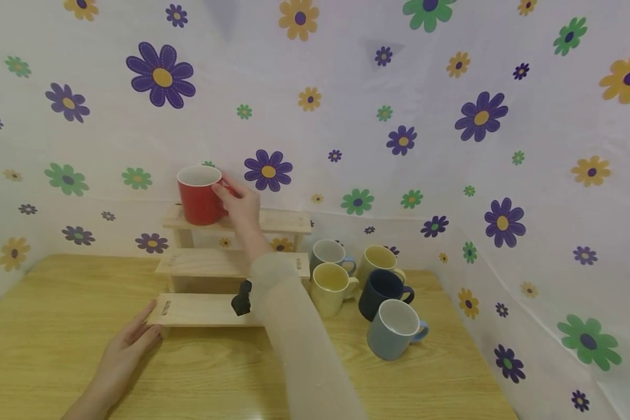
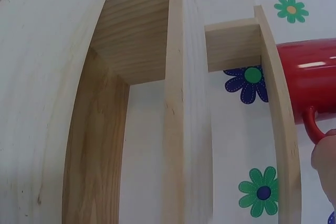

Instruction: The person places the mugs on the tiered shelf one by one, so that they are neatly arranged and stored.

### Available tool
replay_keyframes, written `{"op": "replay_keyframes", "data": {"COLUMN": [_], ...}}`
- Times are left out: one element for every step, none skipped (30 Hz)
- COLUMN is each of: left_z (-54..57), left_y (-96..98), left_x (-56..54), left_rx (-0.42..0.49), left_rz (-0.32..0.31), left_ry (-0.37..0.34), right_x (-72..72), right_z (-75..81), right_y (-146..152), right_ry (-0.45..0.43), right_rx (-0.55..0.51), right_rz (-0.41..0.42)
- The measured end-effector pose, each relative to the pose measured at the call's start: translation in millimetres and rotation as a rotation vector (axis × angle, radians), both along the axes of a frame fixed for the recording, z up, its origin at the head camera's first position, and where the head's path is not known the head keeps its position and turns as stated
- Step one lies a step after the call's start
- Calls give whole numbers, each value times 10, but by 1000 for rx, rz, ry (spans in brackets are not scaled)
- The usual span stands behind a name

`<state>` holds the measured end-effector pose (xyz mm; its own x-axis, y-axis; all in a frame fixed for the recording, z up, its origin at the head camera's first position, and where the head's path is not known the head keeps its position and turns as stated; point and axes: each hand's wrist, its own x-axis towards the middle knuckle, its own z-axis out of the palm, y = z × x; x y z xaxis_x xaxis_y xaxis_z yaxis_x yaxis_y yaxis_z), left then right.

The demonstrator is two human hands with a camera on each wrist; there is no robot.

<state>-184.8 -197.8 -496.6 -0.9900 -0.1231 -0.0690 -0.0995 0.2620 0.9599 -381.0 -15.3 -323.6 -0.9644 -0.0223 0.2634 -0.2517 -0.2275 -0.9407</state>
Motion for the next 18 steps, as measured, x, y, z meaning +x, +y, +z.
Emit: {"op": "replay_keyframes", "data": {"left_z": [-3,-3,-4,-1,5,9,13,15,17,19,19,17,15,11,8,4,0,-4], "left_y": [2,3,3,-2,-6,-10,-15,-22,-27,-29,-32,-32,-30,-27,-22,-18,-13,-10], "left_x": [1,2,4,4,6,7,8,10,12,14,16,16,16,14,12,9,7,5], "left_rx": [2,2,8,11,13,15,15,23,30,29,29,32,32,31,32,33,33,35], "left_rz": [1,2,2,2,3,4,4,2,2,4,6,7,8,10,11,12,13,12], "left_ry": [0,1,2,5,8,14,15,18,21,20,20,21,19,17,15,13,13,12], "right_x": [-6,-4,-10,-13,-19,-23,-24,-22,-18,-5,10,31,53,74,98,122,144,161], "right_z": [-8,-11,-20,-22,-27,-30,-33,-37,-42,-43,-46,-46,-48,-52,-53,-53,-56,-63], "right_y": [5,12,19,23,30,41,54,71,95,123,157,195,236,280,328,372,415,456], "right_ry": [1,5,11,22,35,49,61,71,80,86,85,83,80,80,84,88,94,104], "right_rx": [-3,-2,1,7,18,32,52,80,124,171,222,270,323,372,406,427,448,466], "right_rz": [7,15,24,31,40,49,62,67,70,72,73,71,65,53,51,51,46,46]}}
